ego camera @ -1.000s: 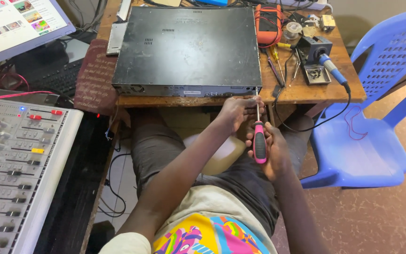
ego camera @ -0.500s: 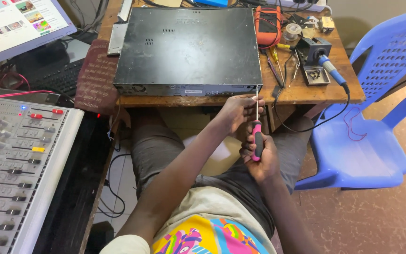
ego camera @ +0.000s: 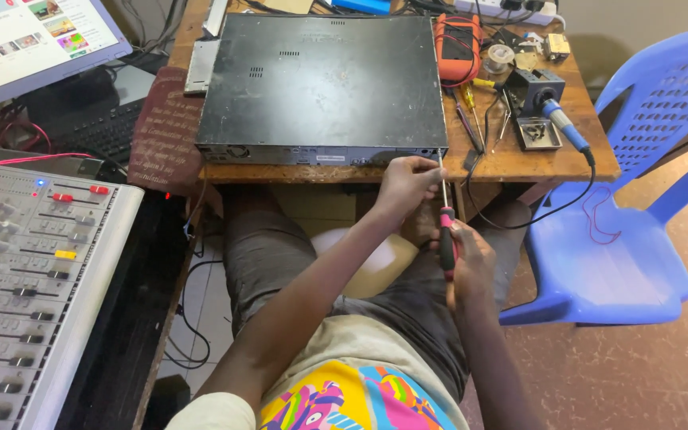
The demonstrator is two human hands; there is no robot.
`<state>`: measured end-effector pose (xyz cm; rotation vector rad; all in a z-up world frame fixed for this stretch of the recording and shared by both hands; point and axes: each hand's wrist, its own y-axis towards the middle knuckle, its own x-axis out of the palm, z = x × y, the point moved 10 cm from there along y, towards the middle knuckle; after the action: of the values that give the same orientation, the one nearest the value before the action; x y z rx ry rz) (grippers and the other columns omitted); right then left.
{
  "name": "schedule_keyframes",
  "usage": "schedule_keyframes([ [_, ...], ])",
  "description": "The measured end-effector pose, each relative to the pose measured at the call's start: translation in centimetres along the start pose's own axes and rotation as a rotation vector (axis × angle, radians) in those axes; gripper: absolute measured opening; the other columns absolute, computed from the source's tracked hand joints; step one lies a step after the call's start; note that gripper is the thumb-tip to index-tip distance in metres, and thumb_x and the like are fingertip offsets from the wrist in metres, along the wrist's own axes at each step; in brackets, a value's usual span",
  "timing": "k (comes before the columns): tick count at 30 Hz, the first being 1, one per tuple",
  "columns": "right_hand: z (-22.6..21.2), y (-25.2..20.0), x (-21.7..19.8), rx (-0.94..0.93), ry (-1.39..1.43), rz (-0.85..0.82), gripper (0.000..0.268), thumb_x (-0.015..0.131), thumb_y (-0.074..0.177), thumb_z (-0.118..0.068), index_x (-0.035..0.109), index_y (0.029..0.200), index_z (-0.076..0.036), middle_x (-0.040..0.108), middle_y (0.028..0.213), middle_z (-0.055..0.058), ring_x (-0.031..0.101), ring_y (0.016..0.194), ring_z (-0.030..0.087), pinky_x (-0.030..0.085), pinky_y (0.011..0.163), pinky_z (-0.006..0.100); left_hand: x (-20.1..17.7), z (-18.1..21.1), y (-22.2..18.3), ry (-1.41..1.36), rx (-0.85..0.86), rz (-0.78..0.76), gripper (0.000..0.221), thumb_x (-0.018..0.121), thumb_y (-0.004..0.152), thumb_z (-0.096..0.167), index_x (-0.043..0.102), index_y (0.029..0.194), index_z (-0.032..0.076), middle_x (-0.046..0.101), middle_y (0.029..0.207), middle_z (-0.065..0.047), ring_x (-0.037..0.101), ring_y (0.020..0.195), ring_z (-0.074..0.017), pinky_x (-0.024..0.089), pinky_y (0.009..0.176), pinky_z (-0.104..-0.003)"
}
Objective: Disassembling an electronic device using a screwdriver and testing components with a multimeter.
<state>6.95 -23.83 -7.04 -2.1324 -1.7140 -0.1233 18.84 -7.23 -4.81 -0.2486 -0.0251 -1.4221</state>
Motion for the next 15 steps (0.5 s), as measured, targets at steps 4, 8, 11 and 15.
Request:
schedule_keyframes([
  [4, 0.3, -0.3, 1.6, 0.159, 0.141, -0.018, 0.037, 0.064, 0.102, -0.028, 0.065, 0.13, -0.004, 0.075, 0.091, 0.013, 0.072, 0.068, 0.019, 0.054, 0.055, 0.025, -1.0, 9.4, -0.7, 0.683, 0.629, 0.22, 0.012, 0.074, 0.09, 0.019, 0.076, 0.099, 0.028, 0.071, 0.089, 0.006, 0.074, 0.088, -0.0206, 0.064, 0.077, -0.04],
  [8, 0.6, -0.4, 0.9, 0.148, 0.069, -0.012, 0.034, 0.073, 0.1, -0.031, 0.056, 0.124, -0.015, 0.068, 0.077, 0.012, 0.063, 0.055, 0.016, 0.042, 0.043, 0.019, 2.8, 11.1, 2.2, 0.926, 0.888, -0.206, 0.038, 0.069, 0.092, 0.005, 0.075, 0.122, 0.027, 0.074, 0.127, 0.003, 0.065, 0.13, -0.0301, 0.051, 0.111, -0.05],
  [11, -0.3, 1.0, -0.3, -0.006, -0.142, 0.036, 0.043, 0.086, 0.093, -0.027, 0.058, 0.122, -0.01, 0.065, 0.081, 0.014, 0.063, 0.055, 0.018, 0.044, 0.041, 0.023, 3.6, 11.3, 4.0, 1.059, 0.844, -0.375, 0.025, 0.061, 0.102, 0.013, 0.078, 0.116, 0.025, 0.075, 0.133, 0.003, 0.057, 0.141, -0.0275, 0.044, 0.117, -0.055],
  [15, -5.6, -1.2, 0.7, -0.228, -0.461, 0.108, 0.037, 0.089, 0.092, -0.016, 0.067, 0.117, -0.001, 0.07, 0.095, 0.018, 0.07, 0.061, 0.022, 0.055, 0.042, 0.029, 3.5, 10.4, 5.1, 1.07, 0.794, -0.417, 0.031, 0.05, 0.102, 0.017, 0.077, 0.111, 0.028, 0.074, 0.135, 0.006, 0.054, 0.145, -0.025, 0.043, 0.118, -0.055],
])
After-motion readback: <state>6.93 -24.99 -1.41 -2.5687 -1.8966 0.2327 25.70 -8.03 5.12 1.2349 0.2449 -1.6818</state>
